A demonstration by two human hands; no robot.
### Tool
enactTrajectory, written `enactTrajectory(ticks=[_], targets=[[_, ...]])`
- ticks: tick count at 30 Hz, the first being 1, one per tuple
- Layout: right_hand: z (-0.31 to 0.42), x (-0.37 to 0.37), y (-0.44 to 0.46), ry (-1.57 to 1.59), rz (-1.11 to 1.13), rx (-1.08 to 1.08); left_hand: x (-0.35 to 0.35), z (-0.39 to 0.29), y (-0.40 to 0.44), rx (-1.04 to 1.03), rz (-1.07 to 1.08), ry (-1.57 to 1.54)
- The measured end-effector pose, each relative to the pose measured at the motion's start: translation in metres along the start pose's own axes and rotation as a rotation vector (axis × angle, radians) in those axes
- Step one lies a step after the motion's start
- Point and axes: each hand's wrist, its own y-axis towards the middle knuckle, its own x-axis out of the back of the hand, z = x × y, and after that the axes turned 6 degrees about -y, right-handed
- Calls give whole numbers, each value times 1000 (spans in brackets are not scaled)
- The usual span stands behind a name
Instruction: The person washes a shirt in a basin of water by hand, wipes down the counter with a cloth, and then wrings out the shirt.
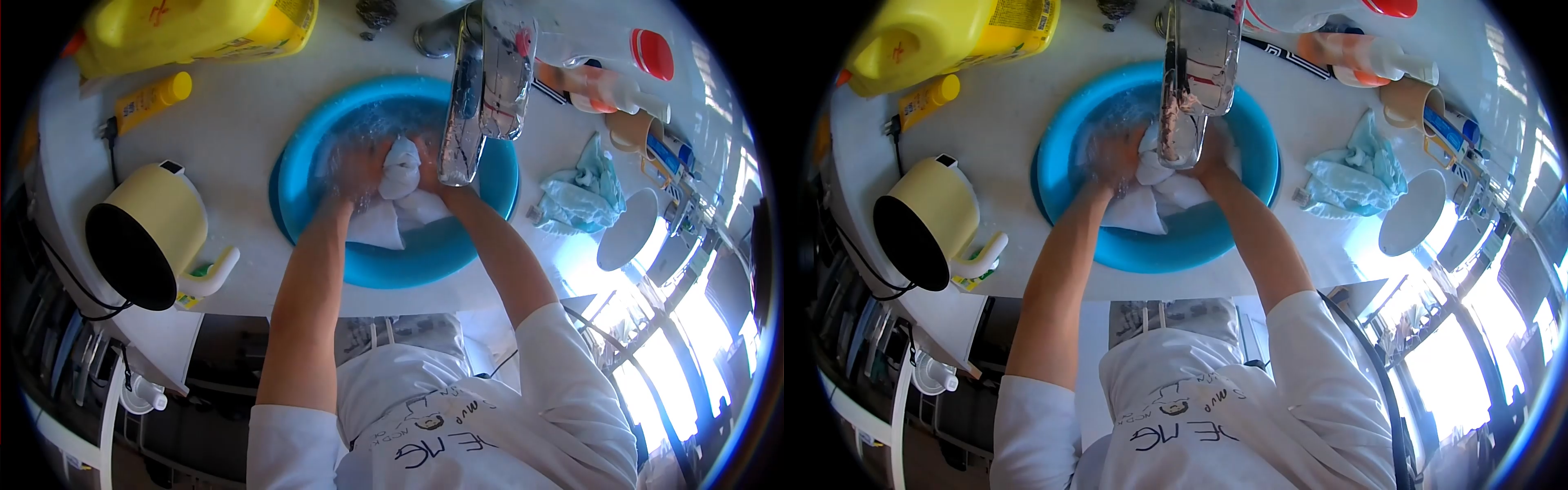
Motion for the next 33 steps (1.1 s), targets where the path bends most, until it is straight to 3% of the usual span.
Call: enactTrajectory(ticks=[2,4,7,10,18,20,21,23,27,29,30,32,33], targets=[[-4,-7,0,-27,-36,7,-6,3,0,18,5,-61],[-5,-8,0,34,-41,-4,-18,9,0,-102,-261,1],[-3,-6,0,83,-37,-15,-21,13,3,-213,-437,23],[-7,-11,0,97,-32,22,-3,4,-4,-160,-281,60],[-23,-28,-1,29,-89,96,-8,8,-2,-134,-235,109],[-24,-33,-4,491,-130,20,-4,8,-2,-125,-204,153],[-29,-45,-6,492,-127,22,-2,7,-3,-128,-202,110],[-44,-71,-13,789,-146,-76,-1,6,-3,-128,-200,65],[-36,-53,-17,777,-84,-86,-4,8,-3,-117,-206,37],[-10,-9,-12,279,95,-46,-5,9,-2,-125,-231,38],[-7,-10,-12,279,97,-45,-4,9,-1,-137,-235,46],[0,-13,-12,1114,97,-68,-3,9,-1,-149,-238,53],[3,-7,-11,1114,97,-68,-1,7,0,-132,-209,37]])
